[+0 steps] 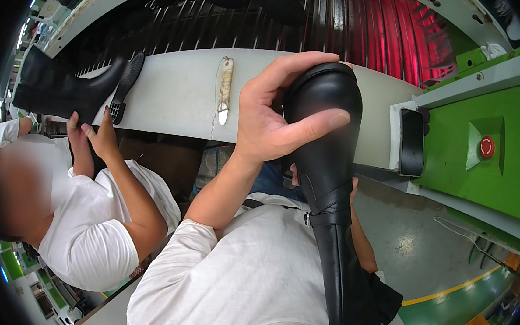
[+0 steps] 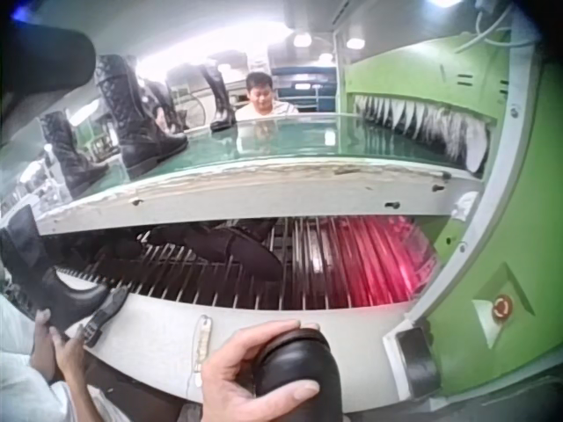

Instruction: The person repeatedly rubs black boots against a rotating brush on a green machine to polish them. They handle the boots one at a time, adjusting their position to ensure the brush contacts different surfaces, then place them on a conveyor belt.

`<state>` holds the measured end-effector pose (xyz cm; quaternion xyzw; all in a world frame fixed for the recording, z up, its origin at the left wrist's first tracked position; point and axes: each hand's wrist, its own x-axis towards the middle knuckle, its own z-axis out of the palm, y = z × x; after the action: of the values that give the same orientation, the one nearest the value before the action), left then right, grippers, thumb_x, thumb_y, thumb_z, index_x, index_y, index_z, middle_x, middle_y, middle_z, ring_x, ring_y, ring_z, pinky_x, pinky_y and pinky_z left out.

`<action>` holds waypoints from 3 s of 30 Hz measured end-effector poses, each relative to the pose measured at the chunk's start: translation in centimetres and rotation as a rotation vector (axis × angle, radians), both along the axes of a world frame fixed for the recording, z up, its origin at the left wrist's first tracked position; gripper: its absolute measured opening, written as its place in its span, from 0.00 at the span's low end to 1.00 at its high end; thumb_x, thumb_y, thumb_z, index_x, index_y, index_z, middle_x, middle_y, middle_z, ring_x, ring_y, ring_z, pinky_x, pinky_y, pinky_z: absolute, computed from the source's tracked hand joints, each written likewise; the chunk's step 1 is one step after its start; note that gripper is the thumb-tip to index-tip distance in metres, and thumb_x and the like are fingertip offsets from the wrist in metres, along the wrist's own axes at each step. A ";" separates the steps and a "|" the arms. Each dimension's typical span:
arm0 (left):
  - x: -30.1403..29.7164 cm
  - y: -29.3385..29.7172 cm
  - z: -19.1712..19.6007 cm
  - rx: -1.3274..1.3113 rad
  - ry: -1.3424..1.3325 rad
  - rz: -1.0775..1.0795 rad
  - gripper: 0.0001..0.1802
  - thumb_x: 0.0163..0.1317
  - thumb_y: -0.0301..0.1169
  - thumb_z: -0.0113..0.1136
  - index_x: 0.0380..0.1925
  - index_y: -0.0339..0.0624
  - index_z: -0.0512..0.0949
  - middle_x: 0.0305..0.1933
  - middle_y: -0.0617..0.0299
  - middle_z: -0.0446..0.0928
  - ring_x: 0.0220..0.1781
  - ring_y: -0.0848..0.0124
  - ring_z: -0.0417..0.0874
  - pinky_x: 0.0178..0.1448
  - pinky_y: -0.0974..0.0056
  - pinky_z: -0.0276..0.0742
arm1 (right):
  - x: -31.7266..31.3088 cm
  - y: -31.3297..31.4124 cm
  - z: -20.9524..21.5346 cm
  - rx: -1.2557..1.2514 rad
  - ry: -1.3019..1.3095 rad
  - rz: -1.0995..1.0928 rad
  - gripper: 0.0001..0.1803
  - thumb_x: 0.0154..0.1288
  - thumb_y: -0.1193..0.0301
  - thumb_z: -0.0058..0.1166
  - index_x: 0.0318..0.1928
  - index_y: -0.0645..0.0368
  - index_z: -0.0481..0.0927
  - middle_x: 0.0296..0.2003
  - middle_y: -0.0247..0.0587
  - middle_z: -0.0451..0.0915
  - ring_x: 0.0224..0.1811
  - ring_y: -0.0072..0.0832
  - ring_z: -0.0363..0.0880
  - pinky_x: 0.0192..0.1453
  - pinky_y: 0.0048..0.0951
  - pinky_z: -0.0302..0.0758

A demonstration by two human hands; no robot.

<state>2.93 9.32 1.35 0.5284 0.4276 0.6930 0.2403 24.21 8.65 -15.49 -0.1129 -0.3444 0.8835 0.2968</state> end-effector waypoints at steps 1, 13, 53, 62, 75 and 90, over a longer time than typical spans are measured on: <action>0.0 0.1 0.0 0.012 -0.001 0.005 0.37 0.57 0.27 0.89 0.67 0.34 0.84 0.58 0.53 0.92 0.57 0.66 0.94 0.65 0.61 0.90 | -0.1 0.0 0.0 -0.007 0.000 -0.002 0.73 0.64 0.10 0.43 0.75 0.74 0.73 0.57 0.69 0.85 0.50 0.50 0.89 0.54 0.46 0.86; 0.3 -0.1 0.2 0.024 -0.007 -0.007 0.35 0.57 0.24 0.88 0.65 0.32 0.83 0.59 0.51 0.92 0.58 0.66 0.94 0.66 0.61 0.90 | -0.4 -0.3 0.9 -0.065 -0.011 -0.060 0.68 0.70 0.15 0.35 0.70 0.77 0.77 0.51 0.72 0.87 0.45 0.55 0.90 0.47 0.50 0.87; 1.8 -2.6 2.2 -0.050 -0.141 -0.070 0.31 0.57 0.22 0.88 0.61 0.32 0.87 0.59 0.50 0.93 0.56 0.65 0.95 0.64 0.60 0.92 | 1.6 0.0 0.0 -0.023 -0.035 -0.028 0.62 0.70 0.22 0.60 0.73 0.74 0.75 0.54 0.63 0.89 0.48 0.41 0.95 0.50 0.38 0.93; 1.8 -3.8 3.5 -0.146 0.103 -0.031 0.31 0.59 0.27 0.86 0.61 0.31 0.85 0.56 0.45 0.93 0.57 0.61 0.95 0.64 0.57 0.91 | 3.1 1.5 3.0 0.166 -0.153 -0.030 0.67 0.64 0.21 0.66 0.77 0.73 0.74 0.65 0.51 0.87 0.62 0.32 0.90 0.68 0.35 0.86; 1.3 -5.4 2.9 -0.032 -0.160 -0.030 0.32 0.60 0.23 0.86 0.64 0.32 0.83 0.61 0.44 0.91 0.60 0.62 0.94 0.67 0.57 0.91 | 1.3 -2.2 3.2 0.137 -0.338 -0.560 0.35 0.80 0.54 0.64 0.73 0.69 0.79 0.69 0.52 0.83 0.69 0.36 0.85 0.75 0.39 0.80; -2.3 -8.9 -2.3 -0.264 0.146 -0.202 0.43 0.54 0.25 0.90 0.71 0.29 0.81 0.69 0.42 0.88 0.71 0.57 0.90 0.77 0.55 0.84 | 8.7 6.4 5.6 1.483 -0.518 -0.716 0.25 0.77 0.82 0.64 0.71 0.52 0.84 0.68 0.59 0.82 0.69 0.50 0.84 0.77 0.48 0.79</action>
<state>0.59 0.37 -0.99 0.5813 0.4759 0.5632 0.3441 32.95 15.09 -9.92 -0.1895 -0.8326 0.2300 0.4668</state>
